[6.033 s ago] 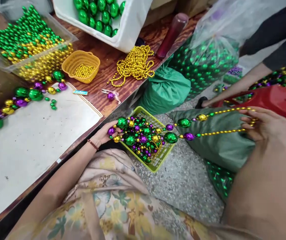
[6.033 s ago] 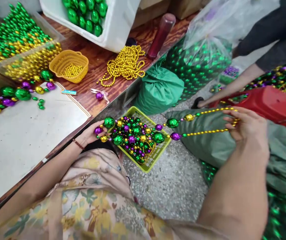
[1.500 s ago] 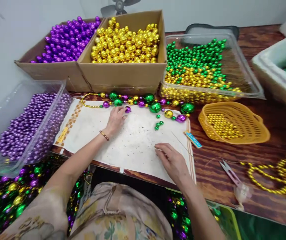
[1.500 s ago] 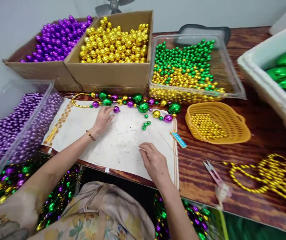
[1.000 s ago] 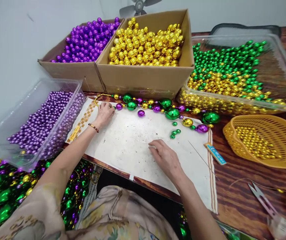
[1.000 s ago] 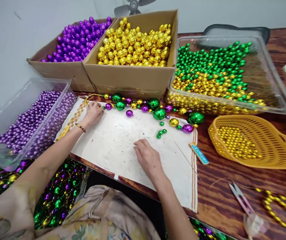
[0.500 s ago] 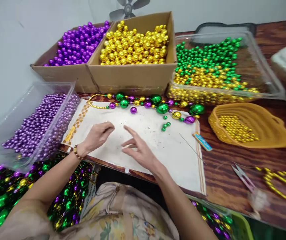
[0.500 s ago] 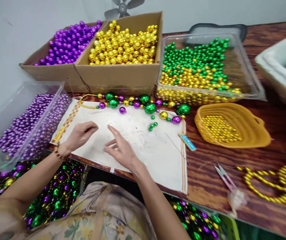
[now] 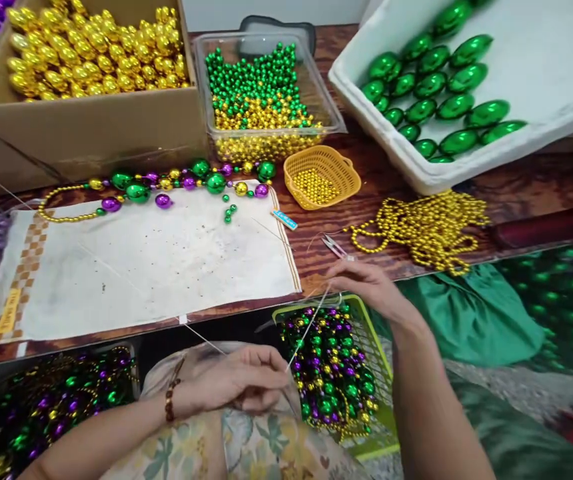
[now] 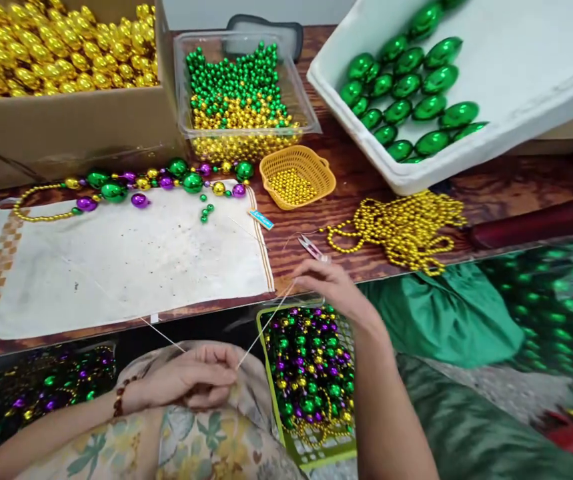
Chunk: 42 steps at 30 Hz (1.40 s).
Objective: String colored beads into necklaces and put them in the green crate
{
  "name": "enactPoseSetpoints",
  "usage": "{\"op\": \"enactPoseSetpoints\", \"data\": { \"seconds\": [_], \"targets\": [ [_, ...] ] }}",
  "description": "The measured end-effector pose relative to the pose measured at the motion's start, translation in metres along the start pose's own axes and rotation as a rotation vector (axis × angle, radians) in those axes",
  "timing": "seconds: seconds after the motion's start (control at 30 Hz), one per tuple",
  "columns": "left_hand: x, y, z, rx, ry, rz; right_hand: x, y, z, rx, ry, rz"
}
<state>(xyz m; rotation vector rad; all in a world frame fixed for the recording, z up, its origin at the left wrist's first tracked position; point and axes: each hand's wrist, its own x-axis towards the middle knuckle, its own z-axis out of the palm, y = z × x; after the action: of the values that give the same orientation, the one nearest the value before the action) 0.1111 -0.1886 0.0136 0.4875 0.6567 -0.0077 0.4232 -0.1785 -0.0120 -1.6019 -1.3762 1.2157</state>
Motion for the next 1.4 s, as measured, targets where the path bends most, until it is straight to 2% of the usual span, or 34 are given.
{"op": "enactPoseSetpoints", "data": {
  "seconds": [0.03, 0.1, 0.17, 0.27, 0.37, 0.43, 0.47, 0.53, 0.6, 0.67, 0.7, 0.77, 0.83, 0.93, 1.0, 1.13, 1.3, 1.4],
  "targets": [
    [0.002, 0.005, 0.000, 0.020, 0.042, 0.032, -0.009, 0.006, -0.018, -0.028, 0.098, 0.009],
    [-0.006, 0.017, -0.015, 0.060, 0.240, 0.162, -0.020, 0.014, -0.040, -0.036, 0.237, 0.020],
    [-0.026, 0.030, -0.044, 0.162, 0.479, 0.294, -0.018, 0.018, -0.043, -0.027, 0.288, 0.007],
    [-0.064, 0.048, -0.094, 0.540, 0.892, 0.494, 0.011, 0.012, -0.018, -0.063, 0.227, -0.083],
    [-0.099, 0.055, -0.134, 1.001, 1.221, 0.560, 0.052, 0.006, 0.020, -0.144, 0.090, -0.227],
    [-0.117, 0.054, -0.155, 1.186, 1.358, 0.490, 0.072, 0.010, 0.036, -0.211, 0.053, -0.293],
    [-0.123, 0.052, -0.164, 1.270, 1.402, 0.456, 0.078, 0.015, 0.038, -0.236, 0.077, -0.306],
    [-0.129, 0.050, -0.177, 1.458, 1.466, 0.456, 0.080, 0.028, 0.029, -0.290, 0.189, -0.288],
    [-0.121, 0.051, -0.181, 1.624, 1.531, 0.548, 0.075, 0.041, 0.009, -0.412, 0.331, -0.212],
    [-0.094, 0.056, -0.174, 1.681, 1.527, 0.681, 0.068, 0.049, -0.013, -0.606, 0.422, -0.108],
    [-0.074, 0.059, -0.166, 1.673, 1.467, 0.751, 0.066, 0.051, -0.022, -0.694, 0.445, -0.069],
    [-0.023, 0.068, -0.142, 1.624, 1.185, 0.856, 0.065, 0.050, -0.034, -0.804, 0.461, -0.041],
    [0.033, 0.077, -0.113, 1.620, 0.933, 0.830, 0.071, 0.047, -0.039, -0.836, 0.431, -0.052],
    [0.104, 0.089, -0.073, 1.627, 0.824, 0.786, 0.082, 0.043, -0.038, -0.852, 0.339, -0.037],
    [0.134, 0.095, -0.057, 1.623, 0.839, 0.765, 0.087, 0.043, -0.037, -0.856, 0.272, -0.036],
    [0.157, 0.098, -0.048, 1.667, 0.896, 0.680, 0.093, 0.046, -0.039, -0.863, 0.168, -0.099],
    [0.159, 0.098, -0.049, 1.626, 0.897, 0.596, 0.100, 0.046, -0.035, -0.944, 0.075, -0.057],
    [0.158, 0.100, -0.046, 1.596, 0.878, 0.575, 0.102, 0.048, -0.033, -0.921, 0.078, -0.040]
  ]
}}
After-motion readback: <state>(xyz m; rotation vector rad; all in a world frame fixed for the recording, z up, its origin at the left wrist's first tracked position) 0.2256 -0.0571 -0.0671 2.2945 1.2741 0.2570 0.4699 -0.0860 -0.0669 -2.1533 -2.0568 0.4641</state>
